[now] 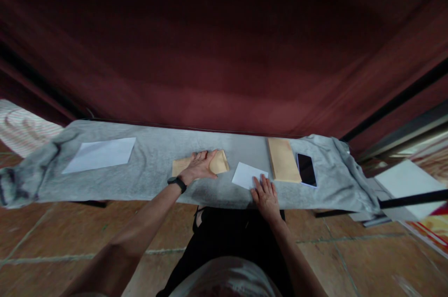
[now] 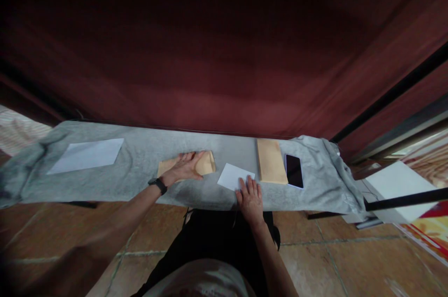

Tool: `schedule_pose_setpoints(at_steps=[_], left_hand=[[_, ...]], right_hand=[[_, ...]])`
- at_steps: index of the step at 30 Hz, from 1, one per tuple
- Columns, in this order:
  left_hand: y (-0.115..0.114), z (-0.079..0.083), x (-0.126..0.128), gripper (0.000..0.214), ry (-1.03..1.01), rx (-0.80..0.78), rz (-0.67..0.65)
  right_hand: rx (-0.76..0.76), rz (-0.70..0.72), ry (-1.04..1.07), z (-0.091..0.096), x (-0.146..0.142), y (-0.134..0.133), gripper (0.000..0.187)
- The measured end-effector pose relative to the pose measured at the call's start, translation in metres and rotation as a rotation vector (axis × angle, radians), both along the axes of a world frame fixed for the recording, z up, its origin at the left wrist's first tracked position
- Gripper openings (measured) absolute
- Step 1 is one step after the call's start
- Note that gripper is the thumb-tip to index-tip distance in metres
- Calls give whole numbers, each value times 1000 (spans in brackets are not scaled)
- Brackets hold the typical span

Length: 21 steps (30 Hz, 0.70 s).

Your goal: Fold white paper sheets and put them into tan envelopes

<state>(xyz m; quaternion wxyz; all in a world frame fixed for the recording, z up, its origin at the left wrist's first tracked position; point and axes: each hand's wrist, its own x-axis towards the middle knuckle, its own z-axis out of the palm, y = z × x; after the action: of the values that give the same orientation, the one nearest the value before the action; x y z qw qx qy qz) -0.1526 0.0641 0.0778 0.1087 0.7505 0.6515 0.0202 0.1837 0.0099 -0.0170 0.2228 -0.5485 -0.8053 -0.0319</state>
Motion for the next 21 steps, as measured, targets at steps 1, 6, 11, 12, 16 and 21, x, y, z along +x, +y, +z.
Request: schedule_pose_setpoints(at_steps=[1, 6, 11, 12, 16, 21], left_hand=[[-2, 1, 1, 113, -10, 16, 4], [-23, 3, 15, 117, -63, 127, -6], [-51, 3, 41, 118, -100, 227, -74], [-55, 2, 46, 117, -99, 250, -95], [-68, -3, 58, 109, -61, 321, -233], [-76, -9, 67, 97, -51, 314, -359]], right_hand=[[-12, 1, 56, 3, -1, 1, 47], [-182, 86, 538, 41, -23, 11, 44], [-555, 165, 968, 81, -59, 28, 40], [-675, 205, 1015, 86, -63, 30, 40], [-1045, 418, 971, 93, -63, 35, 36], [-931, 506, 533, 89, -50, 32, 32]])
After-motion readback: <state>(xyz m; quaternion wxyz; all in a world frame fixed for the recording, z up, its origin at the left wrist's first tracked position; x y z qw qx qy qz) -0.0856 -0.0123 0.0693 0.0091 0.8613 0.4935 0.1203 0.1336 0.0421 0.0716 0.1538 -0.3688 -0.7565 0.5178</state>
